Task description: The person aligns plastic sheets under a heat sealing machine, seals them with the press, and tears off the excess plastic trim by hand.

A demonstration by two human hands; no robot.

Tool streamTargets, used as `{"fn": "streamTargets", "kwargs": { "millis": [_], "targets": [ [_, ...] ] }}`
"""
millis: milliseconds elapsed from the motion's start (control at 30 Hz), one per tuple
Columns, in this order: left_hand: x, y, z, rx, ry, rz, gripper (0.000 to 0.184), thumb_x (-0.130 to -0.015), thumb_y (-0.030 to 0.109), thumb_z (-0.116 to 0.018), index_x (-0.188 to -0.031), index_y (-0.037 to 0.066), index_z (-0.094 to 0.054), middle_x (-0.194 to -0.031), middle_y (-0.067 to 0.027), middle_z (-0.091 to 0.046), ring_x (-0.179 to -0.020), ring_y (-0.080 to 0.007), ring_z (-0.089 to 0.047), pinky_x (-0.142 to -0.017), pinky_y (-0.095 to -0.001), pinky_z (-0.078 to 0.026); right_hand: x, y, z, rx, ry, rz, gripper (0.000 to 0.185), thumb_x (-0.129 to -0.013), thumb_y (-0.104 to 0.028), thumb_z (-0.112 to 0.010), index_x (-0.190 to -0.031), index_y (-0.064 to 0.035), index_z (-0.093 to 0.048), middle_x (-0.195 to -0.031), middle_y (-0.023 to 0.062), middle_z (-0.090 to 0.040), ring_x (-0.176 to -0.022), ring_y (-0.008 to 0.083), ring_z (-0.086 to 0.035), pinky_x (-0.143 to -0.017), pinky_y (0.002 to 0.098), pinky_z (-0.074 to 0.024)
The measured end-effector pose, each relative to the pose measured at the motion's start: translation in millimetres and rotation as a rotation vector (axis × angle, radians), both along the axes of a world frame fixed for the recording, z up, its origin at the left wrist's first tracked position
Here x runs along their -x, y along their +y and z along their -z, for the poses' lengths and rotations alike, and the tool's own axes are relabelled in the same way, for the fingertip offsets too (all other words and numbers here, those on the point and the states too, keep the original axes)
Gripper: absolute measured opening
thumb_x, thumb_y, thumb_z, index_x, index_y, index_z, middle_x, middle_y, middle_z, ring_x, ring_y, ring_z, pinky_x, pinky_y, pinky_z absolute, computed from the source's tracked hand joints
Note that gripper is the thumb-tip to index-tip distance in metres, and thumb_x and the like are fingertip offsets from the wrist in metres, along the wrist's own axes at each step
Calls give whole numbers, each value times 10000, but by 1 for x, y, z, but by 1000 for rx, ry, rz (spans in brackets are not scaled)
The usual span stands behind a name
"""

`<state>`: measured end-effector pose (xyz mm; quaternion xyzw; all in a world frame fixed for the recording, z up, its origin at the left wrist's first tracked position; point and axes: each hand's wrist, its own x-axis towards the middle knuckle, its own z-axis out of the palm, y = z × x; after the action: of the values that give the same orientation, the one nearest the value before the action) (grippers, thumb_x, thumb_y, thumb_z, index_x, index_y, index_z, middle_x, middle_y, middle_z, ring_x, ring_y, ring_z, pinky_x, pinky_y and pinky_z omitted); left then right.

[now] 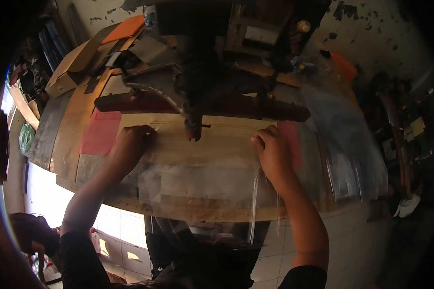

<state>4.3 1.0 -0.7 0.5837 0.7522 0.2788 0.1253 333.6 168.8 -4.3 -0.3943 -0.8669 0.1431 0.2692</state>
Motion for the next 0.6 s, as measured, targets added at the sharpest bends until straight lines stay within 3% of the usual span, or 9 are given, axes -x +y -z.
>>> {"fn": "streamTargets", "kwargs": {
  "millis": [133, 300, 400, 600],
  "targets": [
    [-3, -3, 5, -94, 143, 47, 165, -947, 100, -685, -1045, -21, -741, -925, -197, -735, -841, -329, -732, -757, -418, -568, -10, 0, -8, 2, -22, -75, 85, -909, -36, -724, -989, -11, -732, -939, 120, -650, -819, 303, -684, -737, 412, -553],
    [-9, -6, -3, -89, 3, 13, 153, -950, 61, -674, -1051, -28, -747, -873, -164, -699, -771, -302, -696, -706, -394, -531, -19, -1, -18, 23, -157, -121, 229, -923, -49, -722, -1149, -51, -761, -897, 108, -621, -736, 274, -666, -679, 403, -548],
    [-9, -6, -5, -56, -45, -4, 163, -942, 63, -684, -1076, -19, -730, -892, -181, -692, -763, -355, -691, -695, -421, -540, -18, 0, -14, 8, -134, -119, 225, -928, -47, -724, -1150, -46, -759, -869, 102, -593, -706, 267, -644, -662, 401, -533],
    [-9, -4, -3, -107, -46, -11, 154, -946, 18, -675, -1084, -34, -722, -855, -171, -666, -698, -315, -661, -660, -388, -518, -15, 6, -10, -14, -90, -122, 230, -923, -16, -722, -1149, -36, -757, -866, 97, -577, -710, 264, -638, -651, 401, -518]
  ]
}}
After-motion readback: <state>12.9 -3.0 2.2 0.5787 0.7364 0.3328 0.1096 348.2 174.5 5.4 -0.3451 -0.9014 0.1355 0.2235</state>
